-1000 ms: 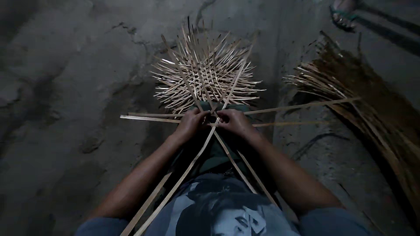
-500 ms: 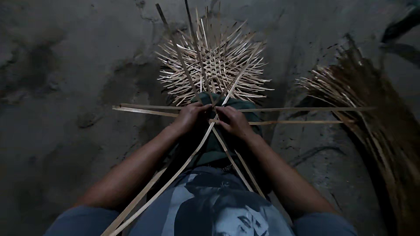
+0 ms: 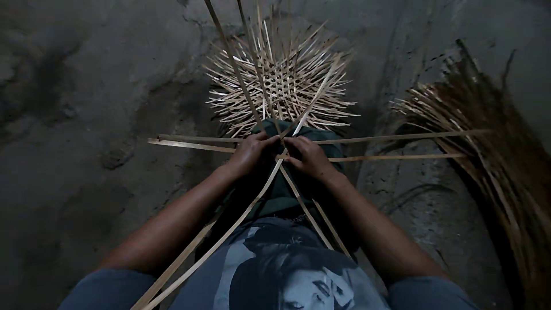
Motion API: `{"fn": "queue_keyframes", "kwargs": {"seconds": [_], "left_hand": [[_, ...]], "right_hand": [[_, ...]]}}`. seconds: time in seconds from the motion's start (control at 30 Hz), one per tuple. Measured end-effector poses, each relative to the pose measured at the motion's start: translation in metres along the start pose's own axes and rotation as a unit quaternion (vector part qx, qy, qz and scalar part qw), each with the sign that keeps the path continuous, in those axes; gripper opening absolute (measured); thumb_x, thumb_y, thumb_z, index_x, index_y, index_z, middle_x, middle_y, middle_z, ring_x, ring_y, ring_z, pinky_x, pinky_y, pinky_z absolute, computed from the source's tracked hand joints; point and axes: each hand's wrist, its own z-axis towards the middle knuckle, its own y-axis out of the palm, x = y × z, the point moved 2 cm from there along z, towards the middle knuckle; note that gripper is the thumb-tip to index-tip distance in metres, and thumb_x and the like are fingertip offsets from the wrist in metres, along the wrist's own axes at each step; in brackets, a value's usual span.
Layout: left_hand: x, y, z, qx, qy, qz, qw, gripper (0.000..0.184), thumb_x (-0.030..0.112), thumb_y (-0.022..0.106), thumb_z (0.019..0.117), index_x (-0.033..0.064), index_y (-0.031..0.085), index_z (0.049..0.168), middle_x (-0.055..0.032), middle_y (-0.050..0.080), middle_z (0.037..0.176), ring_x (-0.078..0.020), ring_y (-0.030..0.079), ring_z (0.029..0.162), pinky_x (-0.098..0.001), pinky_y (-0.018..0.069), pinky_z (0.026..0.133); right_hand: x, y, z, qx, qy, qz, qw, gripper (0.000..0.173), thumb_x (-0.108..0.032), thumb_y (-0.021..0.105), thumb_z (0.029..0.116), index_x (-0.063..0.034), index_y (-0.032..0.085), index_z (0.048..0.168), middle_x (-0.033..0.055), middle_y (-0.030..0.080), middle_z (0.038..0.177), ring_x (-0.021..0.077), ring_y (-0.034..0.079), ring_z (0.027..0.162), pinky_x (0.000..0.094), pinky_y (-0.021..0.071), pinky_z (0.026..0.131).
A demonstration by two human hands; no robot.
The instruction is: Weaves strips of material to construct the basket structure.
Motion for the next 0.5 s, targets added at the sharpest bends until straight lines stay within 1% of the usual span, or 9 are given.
{"fn": "queue_keyframes", "kwargs": {"seconds": [0.03,0.07,0.13,0.17,0.23,0.3,0.4,0.5], "left_hand": [[0.002,0.000,-0.002,0.010,-0.007,0.004,1.000,0.049,0.009,0.070,0.0938,0.0156,0.062,0.141,-0.0142,0.066,0.113,-0.0307,0.067,0.100,-0.0517,0.0562,0.087],[0.005,-0.001,-0.003,0.023,-0.011,0.006,1.000,0.047,0.009,0.070,0.0935,0.0141,0.063,0.140,-0.0156,0.067,0.111,-0.0320,0.067,0.099,-0.0525,0.0560,0.087],[0.010,-0.002,-0.009,0.061,-0.009,0.009,0.998,0.045,0.008,0.071,0.0919,0.0115,0.066,0.136,-0.0176,0.068,0.110,-0.0341,0.067,0.098,-0.0539,0.0562,0.087],[0.009,0.000,-0.012,0.071,-0.012,0.010,0.997,0.045,0.010,0.071,0.0923,0.0125,0.065,0.137,-0.0179,0.067,0.110,-0.0343,0.067,0.098,-0.0539,0.0556,0.087],[0.006,0.005,-0.015,0.083,-0.018,0.012,0.996,0.045,0.015,0.070,0.0944,0.0146,0.064,0.140,-0.0172,0.066,0.107,-0.0330,0.065,0.095,-0.0515,0.0555,0.085],[0.006,0.005,-0.016,0.076,-0.036,0.012,0.996,0.046,0.018,0.070,0.0958,0.0169,0.063,0.141,-0.0165,0.065,0.106,-0.0313,0.064,0.093,-0.0489,0.0553,0.083],[0.009,0.004,-0.014,0.060,-0.061,0.020,0.996,0.046,0.014,0.068,0.0957,0.0189,0.063,0.141,-0.0163,0.064,0.103,-0.0307,0.064,0.091,-0.0483,0.0550,0.082],[0.011,0.002,-0.013,0.047,-0.072,0.015,0.996,0.047,0.012,0.067,0.0962,0.0185,0.062,0.143,-0.0166,0.065,0.104,-0.0307,0.063,0.092,-0.0482,0.0544,0.083]], "right_hand": [[-0.003,-0.005,0.001,-0.014,0.016,-0.013,1.000,0.049,-0.015,0.078,0.0896,-0.0004,0.063,0.134,0.0192,0.067,0.120,0.0314,0.068,0.108,0.0478,0.0557,0.097],[-0.006,-0.009,0.003,-0.020,0.031,-0.029,0.999,0.051,-0.019,0.080,0.0882,-0.0008,0.064,0.133,0.0200,0.067,0.121,0.0334,0.067,0.110,0.0495,0.0555,0.098],[-0.008,-0.012,0.003,-0.001,0.043,-0.060,0.997,0.052,-0.024,0.085,0.0838,-0.0042,0.068,0.129,0.0203,0.066,0.122,0.0379,0.064,0.112,0.0534,0.0543,0.097],[-0.006,-0.010,0.003,0.016,0.037,-0.075,0.996,0.050,-0.027,0.085,0.0830,-0.0074,0.071,0.126,0.0189,0.065,0.122,0.0384,0.062,0.113,0.0545,0.0540,0.096],[-0.003,-0.004,0.001,0.040,0.024,-0.095,0.994,0.046,-0.031,0.083,0.0839,-0.0119,0.072,0.124,0.0156,0.065,0.124,0.0376,0.061,0.114,0.0563,0.0530,0.093],[-0.002,-0.001,-0.001,0.042,0.025,-0.097,0.994,0.045,-0.032,0.080,0.0870,-0.0134,0.071,0.128,0.0121,0.066,0.127,0.0351,0.060,0.118,0.0567,0.0517,0.096],[0.003,0.003,-0.006,0.060,0.016,-0.085,0.994,0.047,-0.033,0.078,0.0882,-0.0140,0.070,0.130,0.0107,0.066,0.129,0.0336,0.060,0.120,0.0561,0.0500,0.098],[0.007,0.003,-0.009,0.064,0.022,-0.075,0.995,0.047,-0.038,0.077,0.0895,-0.0182,0.069,0.131,0.0083,0.065,0.131,0.0327,0.056,0.127,0.0601,0.0464,0.101]]}}
